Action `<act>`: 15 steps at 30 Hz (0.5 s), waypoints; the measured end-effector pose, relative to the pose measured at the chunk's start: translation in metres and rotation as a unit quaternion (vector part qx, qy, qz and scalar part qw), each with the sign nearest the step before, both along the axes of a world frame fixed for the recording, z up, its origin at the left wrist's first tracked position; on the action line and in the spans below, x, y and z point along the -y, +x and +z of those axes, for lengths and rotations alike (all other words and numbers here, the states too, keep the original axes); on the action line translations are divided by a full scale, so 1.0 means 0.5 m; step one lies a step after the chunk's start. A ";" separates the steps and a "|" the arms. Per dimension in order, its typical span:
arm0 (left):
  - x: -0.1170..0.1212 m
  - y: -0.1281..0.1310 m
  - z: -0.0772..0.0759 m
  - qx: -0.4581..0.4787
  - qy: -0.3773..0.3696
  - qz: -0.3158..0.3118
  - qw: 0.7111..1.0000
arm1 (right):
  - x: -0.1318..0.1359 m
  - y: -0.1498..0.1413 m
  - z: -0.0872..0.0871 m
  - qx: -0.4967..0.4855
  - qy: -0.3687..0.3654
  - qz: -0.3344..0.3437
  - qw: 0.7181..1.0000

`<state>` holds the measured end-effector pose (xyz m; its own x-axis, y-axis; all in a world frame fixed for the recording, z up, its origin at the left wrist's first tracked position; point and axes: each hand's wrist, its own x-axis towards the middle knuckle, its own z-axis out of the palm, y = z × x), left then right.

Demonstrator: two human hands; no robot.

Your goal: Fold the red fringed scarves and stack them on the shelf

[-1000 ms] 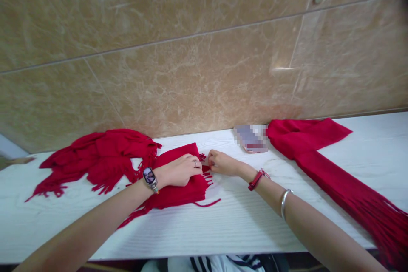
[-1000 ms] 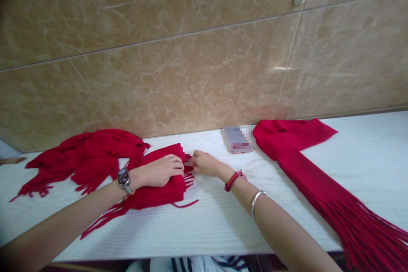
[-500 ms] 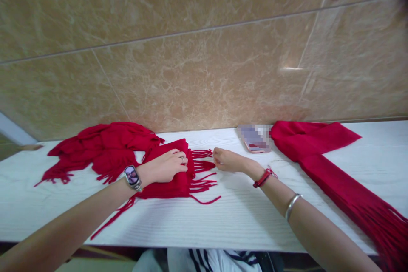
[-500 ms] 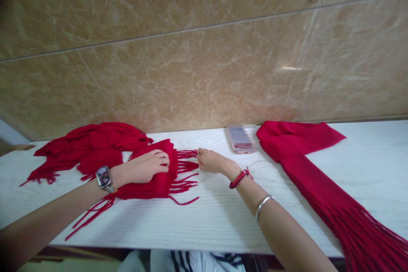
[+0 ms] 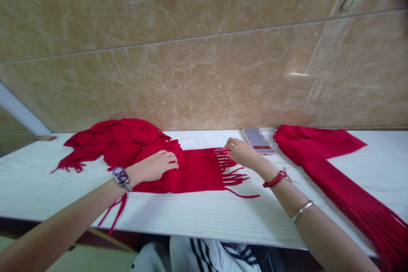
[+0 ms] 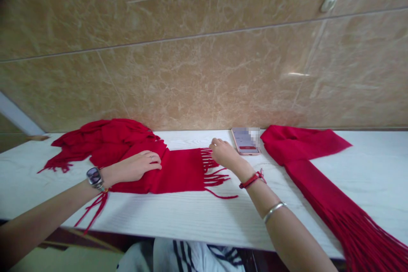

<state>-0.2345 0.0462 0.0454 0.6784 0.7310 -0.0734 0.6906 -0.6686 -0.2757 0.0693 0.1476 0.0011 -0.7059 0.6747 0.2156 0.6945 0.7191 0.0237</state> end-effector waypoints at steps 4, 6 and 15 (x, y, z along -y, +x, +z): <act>0.014 0.001 -0.012 0.002 0.008 0.007 1.000 | 0.042 -0.061 -0.027 -0.094 -0.051 0.164 0.981; 0.018 -0.004 -0.020 0.011 0.012 0.016 1.000 | 0.051 -0.074 -0.045 -0.051 -0.099 0.197 0.974; 0.031 -0.060 -0.031 0.051 0.005 0.032 0.998 | 0.055 0.027 -0.051 -0.059 -0.132 0.148 0.978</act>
